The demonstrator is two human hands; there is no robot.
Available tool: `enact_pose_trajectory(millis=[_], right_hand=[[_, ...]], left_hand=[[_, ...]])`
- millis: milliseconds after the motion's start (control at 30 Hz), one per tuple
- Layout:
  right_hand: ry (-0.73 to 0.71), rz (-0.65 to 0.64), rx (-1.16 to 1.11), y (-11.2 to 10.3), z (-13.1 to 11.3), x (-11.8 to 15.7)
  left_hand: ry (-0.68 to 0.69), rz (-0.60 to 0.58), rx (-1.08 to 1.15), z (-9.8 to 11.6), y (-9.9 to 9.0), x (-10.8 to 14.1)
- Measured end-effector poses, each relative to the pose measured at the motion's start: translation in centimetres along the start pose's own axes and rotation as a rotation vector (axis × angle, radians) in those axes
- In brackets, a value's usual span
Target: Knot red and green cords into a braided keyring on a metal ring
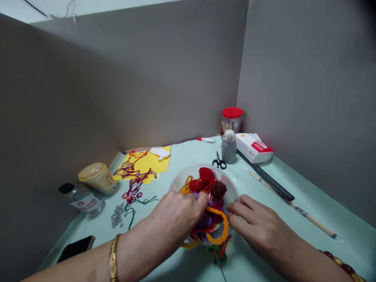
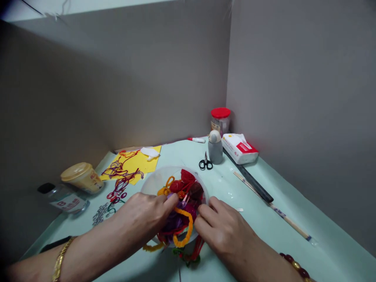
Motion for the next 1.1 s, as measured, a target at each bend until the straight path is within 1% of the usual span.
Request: enact_pose_trajectory(millis=[100,233,300,433,533,600,733,833,900,967,1000,1033,1100], right_hand=[[-0.013,-0.003,0.012,0.2,0.0,0.2],[0.011,0.049,0.025,0.4,0.1,0.7],[0.017,0.056,0.019,0.7,0.0,0.9],[0.020,0.049,0.031,0.8,-0.1,1.1],[0.018,0.049,0.017,0.8,0.0,1.1],[0.017,0.044,0.003,0.9,0.0,1.1],[0.016,0.031,-0.012,1.1,0.0,1.3],[0.007,0.022,-0.028,1.1,-0.1,1.3],[0.007,0.020,-0.032,1.1,-0.1,1.2],[0.017,0.026,-0.035,1.0,0.0,1.1],[0.020,0.038,-0.033,0.9,0.0,1.0],[0.022,0.048,-0.034,0.7,0.0,0.9],[0.010,0.040,-0.043,0.6,0.0,0.7]], left_hand=[[0.006,0.039,0.009,0.6,0.2,0.3],[0.008,0.019,0.011,1.3,0.5,0.6],[0.011,0.016,0.020,1.4,0.5,0.7],[0.011,0.056,0.043,1.5,0.3,1.0],[0.019,0.066,0.061,1.6,0.3,1.2],[0.017,0.054,0.065,1.6,0.3,1.1],[0.006,-0.004,0.074,1.2,0.2,0.6],[0.012,-0.076,0.134,0.2,-0.7,0.2],[0.014,-0.161,0.229,-0.7,-1.7,0.1],[0.032,-0.216,0.350,-1.5,-3.0,0.1],[0.039,-0.217,0.397,-1.9,-3.8,0.1],[0.036,-0.188,0.432,-2.3,-4.6,0.0],[0.000,-0.092,0.459,-3.1,-5.7,-0.5]])
Point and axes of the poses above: each hand's wrist, its own x-axis away from the middle knuckle, its own y-axis out of the palm, z = x × y, the point moved 7 cm from there along -x, towards the middle knuckle, and after that the axes turned 15 degrees about -y, right-handed, at the moved point
